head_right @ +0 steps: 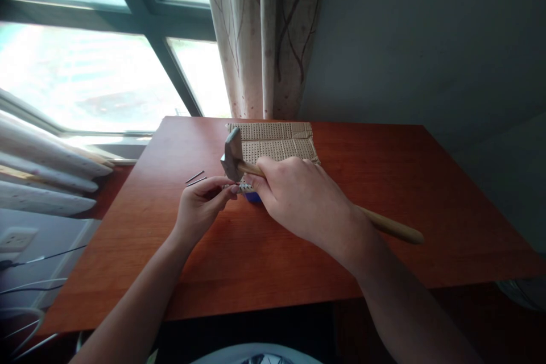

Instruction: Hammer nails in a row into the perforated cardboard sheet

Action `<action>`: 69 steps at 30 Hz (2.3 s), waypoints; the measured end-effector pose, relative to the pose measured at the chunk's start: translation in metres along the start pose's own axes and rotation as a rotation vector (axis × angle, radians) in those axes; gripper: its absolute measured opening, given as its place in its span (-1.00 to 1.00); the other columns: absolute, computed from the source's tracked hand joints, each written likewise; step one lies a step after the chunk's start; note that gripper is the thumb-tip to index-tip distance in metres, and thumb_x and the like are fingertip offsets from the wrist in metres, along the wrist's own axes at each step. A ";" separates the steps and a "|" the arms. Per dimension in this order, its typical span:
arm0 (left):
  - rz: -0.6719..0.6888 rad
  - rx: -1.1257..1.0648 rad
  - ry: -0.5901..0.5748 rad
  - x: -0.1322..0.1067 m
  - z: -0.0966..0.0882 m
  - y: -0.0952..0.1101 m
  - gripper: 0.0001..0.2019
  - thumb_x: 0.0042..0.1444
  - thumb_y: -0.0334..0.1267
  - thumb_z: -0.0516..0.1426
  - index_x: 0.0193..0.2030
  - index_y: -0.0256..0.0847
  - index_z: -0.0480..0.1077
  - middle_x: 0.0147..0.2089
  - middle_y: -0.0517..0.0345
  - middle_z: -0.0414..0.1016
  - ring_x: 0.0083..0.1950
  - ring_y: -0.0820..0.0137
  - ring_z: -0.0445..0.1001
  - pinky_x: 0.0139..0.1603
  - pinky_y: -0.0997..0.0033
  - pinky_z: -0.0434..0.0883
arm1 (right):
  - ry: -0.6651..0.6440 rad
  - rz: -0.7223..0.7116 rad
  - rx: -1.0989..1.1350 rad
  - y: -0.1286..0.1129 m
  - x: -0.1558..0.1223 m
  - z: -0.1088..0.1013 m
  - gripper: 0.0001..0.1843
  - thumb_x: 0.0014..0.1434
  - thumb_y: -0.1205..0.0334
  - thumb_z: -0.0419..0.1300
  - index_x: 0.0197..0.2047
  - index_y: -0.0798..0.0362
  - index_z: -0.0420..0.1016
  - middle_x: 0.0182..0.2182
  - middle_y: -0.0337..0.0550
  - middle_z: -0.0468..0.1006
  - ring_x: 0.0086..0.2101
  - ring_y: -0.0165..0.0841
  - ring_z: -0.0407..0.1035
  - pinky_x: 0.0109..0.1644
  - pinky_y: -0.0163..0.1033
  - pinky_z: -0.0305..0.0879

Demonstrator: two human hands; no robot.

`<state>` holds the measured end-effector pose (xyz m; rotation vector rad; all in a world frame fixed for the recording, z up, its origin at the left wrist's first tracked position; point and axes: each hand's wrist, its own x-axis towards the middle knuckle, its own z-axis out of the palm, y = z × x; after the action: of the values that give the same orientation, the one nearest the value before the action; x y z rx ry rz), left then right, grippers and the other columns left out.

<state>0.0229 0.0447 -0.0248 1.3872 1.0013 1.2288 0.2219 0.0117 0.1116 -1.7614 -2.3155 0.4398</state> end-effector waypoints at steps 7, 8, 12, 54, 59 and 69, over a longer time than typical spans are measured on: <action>-0.025 -0.002 0.017 0.000 0.001 0.003 -0.77 0.01 -0.14 0.39 -0.31 -0.27 0.60 -0.54 0.16 0.52 -0.58 0.52 0.36 -0.60 0.55 0.29 | 0.059 -0.022 0.016 -0.003 0.001 -0.001 -0.68 0.40 0.04 -0.01 -0.35 0.00 0.28 -0.53 -0.26 0.41 -0.52 -0.41 0.27 -0.38 -0.26 -0.02; -0.024 0.002 0.020 0.000 0.001 0.004 -0.76 0.00 -0.13 0.39 -0.33 -0.27 0.60 -0.55 0.16 0.51 -0.59 0.53 0.34 -0.61 0.55 0.27 | 0.051 -0.025 0.015 -0.003 0.001 -0.001 -0.68 0.40 0.04 -0.01 -0.35 0.00 0.29 -0.53 -0.26 0.41 -0.52 -0.41 0.27 -0.38 -0.26 -0.02; -0.040 0.005 0.032 0.000 0.003 0.007 -0.74 -0.01 -0.10 0.39 -0.35 -0.28 0.58 -0.57 0.17 0.50 -0.61 0.54 0.31 -0.63 0.55 0.24 | 0.011 -0.016 -0.016 -0.005 0.004 0.001 -0.68 0.40 0.03 0.00 -0.36 0.00 0.31 -0.53 -0.24 0.43 -0.50 -0.38 0.30 -0.38 -0.25 -0.02; -0.155 -0.013 0.062 -0.002 0.004 0.010 -0.81 -0.03 -0.20 0.37 -0.36 -0.29 0.58 -0.57 0.19 0.52 -0.62 0.54 0.36 -0.65 0.59 0.32 | 0.017 0.004 0.026 -0.006 0.004 0.005 -0.70 0.38 0.05 0.01 -0.37 -0.02 0.25 -0.54 -0.25 0.42 -0.50 -0.38 0.27 -0.38 -0.25 -0.06; -0.154 -0.019 0.063 -0.002 0.004 0.009 -0.79 -0.05 -0.19 0.38 -0.33 -0.29 0.59 -0.57 0.19 0.52 -0.63 0.54 0.36 -0.66 0.59 0.32 | 0.067 0.009 0.067 -0.004 0.006 0.005 -0.70 0.38 0.04 0.01 -0.37 -0.01 0.26 -0.54 -0.27 0.38 -0.52 -0.41 0.23 -0.37 -0.26 -0.03; -0.171 -0.035 0.074 -0.002 0.005 0.007 -0.76 -0.06 -0.17 0.39 -0.31 -0.28 0.59 -0.57 0.19 0.52 -0.63 0.54 0.36 -0.66 0.60 0.32 | 0.004 0.009 0.174 0.002 0.009 0.004 -0.66 0.38 0.07 0.04 -0.43 0.01 0.27 -0.55 -0.31 0.36 -0.51 -0.45 0.18 -0.39 -0.28 -0.05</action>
<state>0.0270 0.0410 -0.0180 1.2105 1.1205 1.1717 0.2198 0.0204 0.1067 -1.6900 -2.1937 0.6188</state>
